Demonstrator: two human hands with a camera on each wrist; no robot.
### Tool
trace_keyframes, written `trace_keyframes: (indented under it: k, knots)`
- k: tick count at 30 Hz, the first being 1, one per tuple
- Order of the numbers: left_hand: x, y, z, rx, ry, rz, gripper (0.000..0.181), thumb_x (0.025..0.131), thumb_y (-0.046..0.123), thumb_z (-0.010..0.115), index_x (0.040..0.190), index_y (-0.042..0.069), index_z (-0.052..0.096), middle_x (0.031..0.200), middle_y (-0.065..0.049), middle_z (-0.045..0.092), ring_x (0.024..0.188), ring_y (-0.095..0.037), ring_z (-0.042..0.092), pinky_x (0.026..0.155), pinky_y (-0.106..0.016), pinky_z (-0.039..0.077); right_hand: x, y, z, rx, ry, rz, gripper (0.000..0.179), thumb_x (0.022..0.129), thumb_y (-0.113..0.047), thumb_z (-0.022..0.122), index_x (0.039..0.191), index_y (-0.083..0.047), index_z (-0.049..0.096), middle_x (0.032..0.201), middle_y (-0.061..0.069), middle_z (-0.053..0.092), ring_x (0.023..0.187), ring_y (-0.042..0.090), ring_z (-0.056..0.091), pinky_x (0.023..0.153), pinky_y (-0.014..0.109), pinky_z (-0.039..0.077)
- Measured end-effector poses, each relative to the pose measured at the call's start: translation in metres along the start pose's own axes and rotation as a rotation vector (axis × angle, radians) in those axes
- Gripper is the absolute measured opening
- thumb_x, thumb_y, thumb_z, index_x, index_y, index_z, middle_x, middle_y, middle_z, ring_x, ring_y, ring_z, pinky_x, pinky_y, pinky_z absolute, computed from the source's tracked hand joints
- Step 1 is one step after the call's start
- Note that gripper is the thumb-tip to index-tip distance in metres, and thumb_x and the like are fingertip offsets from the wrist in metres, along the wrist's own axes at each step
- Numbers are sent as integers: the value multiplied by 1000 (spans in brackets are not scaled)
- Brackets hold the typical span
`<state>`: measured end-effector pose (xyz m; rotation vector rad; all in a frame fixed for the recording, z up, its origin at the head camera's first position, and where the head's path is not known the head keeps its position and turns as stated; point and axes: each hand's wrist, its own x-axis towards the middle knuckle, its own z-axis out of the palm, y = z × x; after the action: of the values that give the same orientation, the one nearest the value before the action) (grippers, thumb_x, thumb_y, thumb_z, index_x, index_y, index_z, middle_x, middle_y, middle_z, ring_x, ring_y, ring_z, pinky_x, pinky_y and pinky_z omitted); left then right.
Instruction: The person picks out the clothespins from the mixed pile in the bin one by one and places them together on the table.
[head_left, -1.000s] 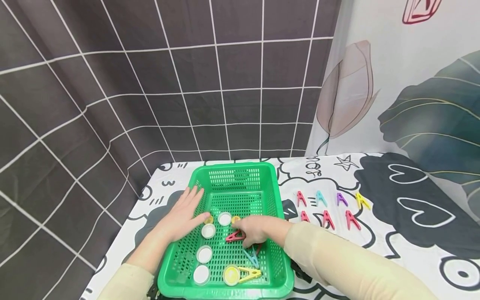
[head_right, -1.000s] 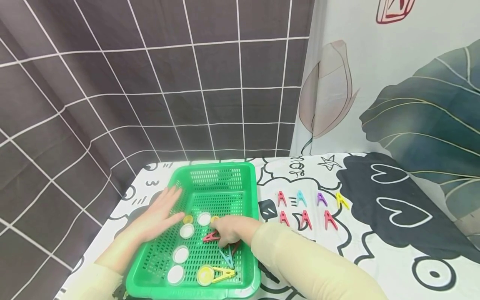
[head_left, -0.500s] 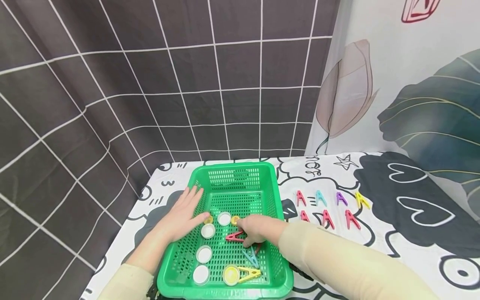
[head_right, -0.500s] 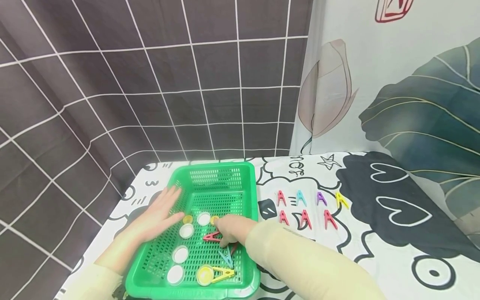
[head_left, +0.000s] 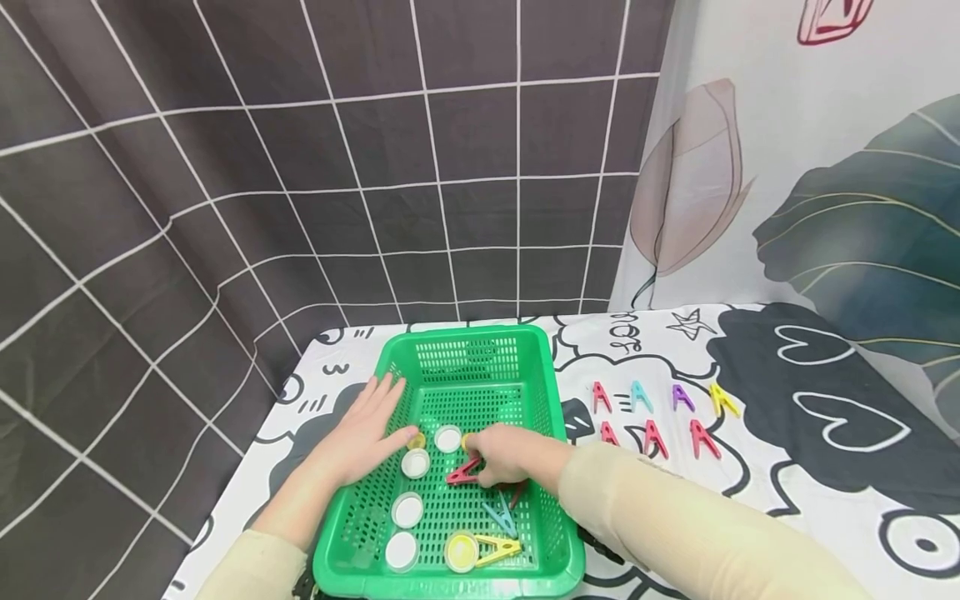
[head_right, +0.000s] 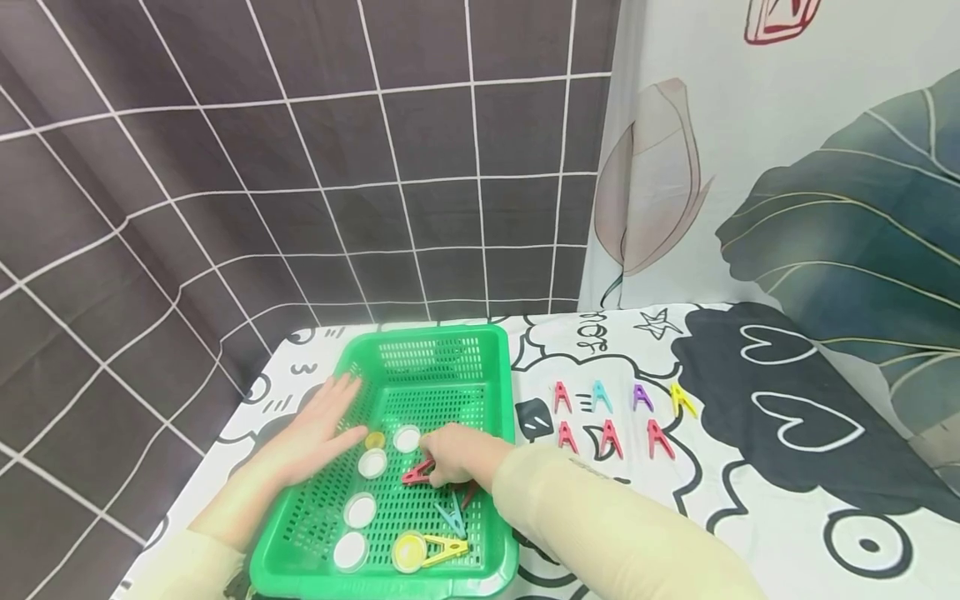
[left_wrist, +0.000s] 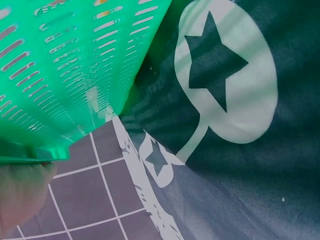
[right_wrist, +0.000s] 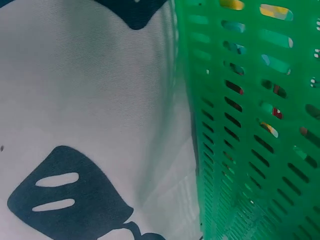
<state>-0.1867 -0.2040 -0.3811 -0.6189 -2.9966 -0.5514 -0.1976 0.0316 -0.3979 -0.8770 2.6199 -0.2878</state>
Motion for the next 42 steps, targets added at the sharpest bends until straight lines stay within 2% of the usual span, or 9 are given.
trace_keyframes:
  k: [4,10,15,23,29,33,42]
  knots:
    - [-1,0,1,-2,-3,-8,82,92,58,44,149,5,21,154,-18,13,141,-38,4,109,-57,14,0,2,-1,52,51,-80,15,78,-17,70,90,-18,60,75,-6,53,66,10,48,59,24,43]
    - [0,-1,2,6,-4,-5,82,92,59,43,150,6,20,154,-17,12,141,-37,3,109,-58,13,-3,4,-9,146,206,-168,22,77,-19,68,97,-11,64,83,-2,56,69,9,47,60,22,43]
    - [1,-1,2,7,-6,5,82,92,58,44,149,5,20,154,-17,11,141,-37,3,108,-58,14,-10,3,-16,226,315,-215,23,78,-19,67,99,-9,64,91,2,60,73,9,50,63,21,46]
    - [2,-1,3,18,-14,9,82,92,59,43,150,6,20,154,-17,11,141,-38,3,109,-57,14,-28,4,-38,310,406,-262,20,80,-18,68,98,-10,65,90,-2,61,77,17,59,63,22,47]
    - [1,-2,1,21,-8,6,81,92,58,43,149,5,20,154,-18,11,140,-38,4,109,-57,14,-46,26,-50,351,487,-200,20,79,-19,70,97,-10,66,89,-2,62,76,10,58,67,24,48]
    - [0,-2,1,15,-12,6,82,92,58,43,149,5,20,154,-18,11,141,-37,3,109,-57,13,-57,51,-48,393,529,-144,24,80,-18,69,100,-7,66,85,-2,62,73,7,56,65,25,48]
    - [1,-3,1,12,-12,4,82,92,59,42,150,6,19,155,-17,10,141,-37,2,109,-57,13,-91,104,-38,459,629,-15,22,82,-12,66,103,-4,65,79,-3,60,70,12,53,58,24,45]
